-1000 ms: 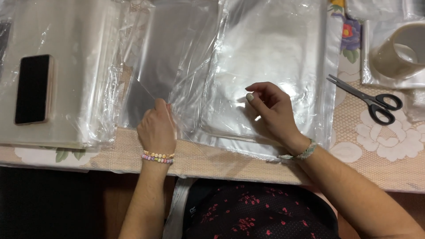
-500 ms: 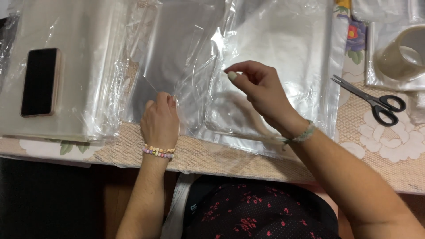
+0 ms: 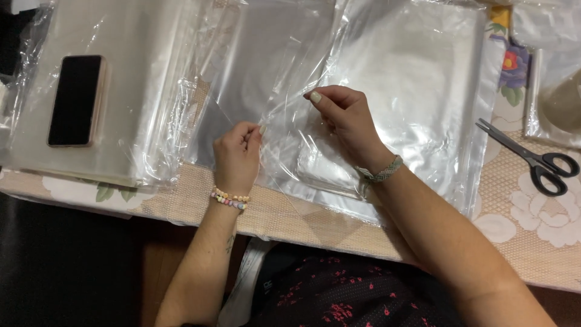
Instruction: Preparing and sealing plastic packaging bags using adhesive tape and scissors.
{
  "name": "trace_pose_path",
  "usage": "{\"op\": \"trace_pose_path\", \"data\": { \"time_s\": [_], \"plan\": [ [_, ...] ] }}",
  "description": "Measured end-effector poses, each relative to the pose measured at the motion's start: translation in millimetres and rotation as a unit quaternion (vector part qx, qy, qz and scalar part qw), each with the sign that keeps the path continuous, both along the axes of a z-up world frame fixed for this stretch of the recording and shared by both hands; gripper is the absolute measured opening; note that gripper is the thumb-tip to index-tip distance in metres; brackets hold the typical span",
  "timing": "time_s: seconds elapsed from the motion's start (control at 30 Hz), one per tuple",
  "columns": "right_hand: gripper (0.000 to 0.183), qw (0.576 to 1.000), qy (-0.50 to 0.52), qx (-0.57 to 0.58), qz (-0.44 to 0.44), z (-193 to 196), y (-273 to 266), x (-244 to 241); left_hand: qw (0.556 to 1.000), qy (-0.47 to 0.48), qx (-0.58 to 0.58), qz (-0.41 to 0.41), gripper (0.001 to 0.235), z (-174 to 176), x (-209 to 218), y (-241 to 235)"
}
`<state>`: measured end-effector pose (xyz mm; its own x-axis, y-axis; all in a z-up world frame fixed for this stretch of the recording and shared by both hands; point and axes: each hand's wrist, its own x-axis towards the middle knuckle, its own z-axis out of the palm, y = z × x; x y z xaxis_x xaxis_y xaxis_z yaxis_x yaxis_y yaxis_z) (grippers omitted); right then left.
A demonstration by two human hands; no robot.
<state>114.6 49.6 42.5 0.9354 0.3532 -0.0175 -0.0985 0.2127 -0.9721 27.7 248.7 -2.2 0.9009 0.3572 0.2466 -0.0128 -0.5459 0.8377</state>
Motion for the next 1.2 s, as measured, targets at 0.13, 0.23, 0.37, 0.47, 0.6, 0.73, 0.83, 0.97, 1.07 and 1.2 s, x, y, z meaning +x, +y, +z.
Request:
{"op": "trace_pose_path", "data": {
  "time_s": [0.13, 0.23, 0.37, 0.47, 0.6, 0.73, 0.83, 0.97, 1.07, 1.2],
  "plan": [
    [0.027, 0.993, 0.082, -0.018, 0.085, 2, -7, 4, 0.982, 0.038, 0.184, 0.021, 0.021, 1, 0, -8],
    [0.031, 0.959, 0.204, -0.047, 0.192, 18, -15, 11, 0.949, 0.087, 0.302, 0.041, 0.024, 4, -1, -15],
    [0.036, 0.925, 0.275, -0.056, 0.258, 33, -15, 12, 0.924, 0.126, 0.355, 0.06, 0.024, 9, 0, -19],
    [0.053, 0.915, 0.273, -0.092, 0.282, 43, -16, 10, 0.915, 0.133, 0.375, 0.063, 0.024, 12, -1, -22],
    [0.076, 0.904, 0.271, -0.113, 0.31, 25, -17, 19, 0.914, 0.133, 0.378, 0.064, 0.023, 5, 1, -21],
    [0.083, 0.906, 0.243, -0.144, 0.315, 17, -17, 21, 0.916, 0.133, 0.373, 0.063, 0.022, 6, 2, -19],
    [0.084, 0.912, 0.241, -0.138, 0.301, 9, -16, 19, 0.915, 0.142, 0.372, 0.067, 0.021, 5, 1, -19],
    [0.078, 0.92, 0.222, -0.18, 0.267, 23, -6, 6, 0.917, 0.142, 0.368, 0.067, 0.021, 7, 2, -18],
    [0.059, 0.92, 0.165, -0.252, 0.251, 21, 0, 0, 0.912, 0.147, 0.375, 0.071, 0.021, 5, 3, -17],
    [0.052, 0.898, -0.01, -0.399, 0.186, -6, 11, -3, 0.91, 0.147, 0.381, 0.072, 0.021, 5, 3, -18]
  ]
}}
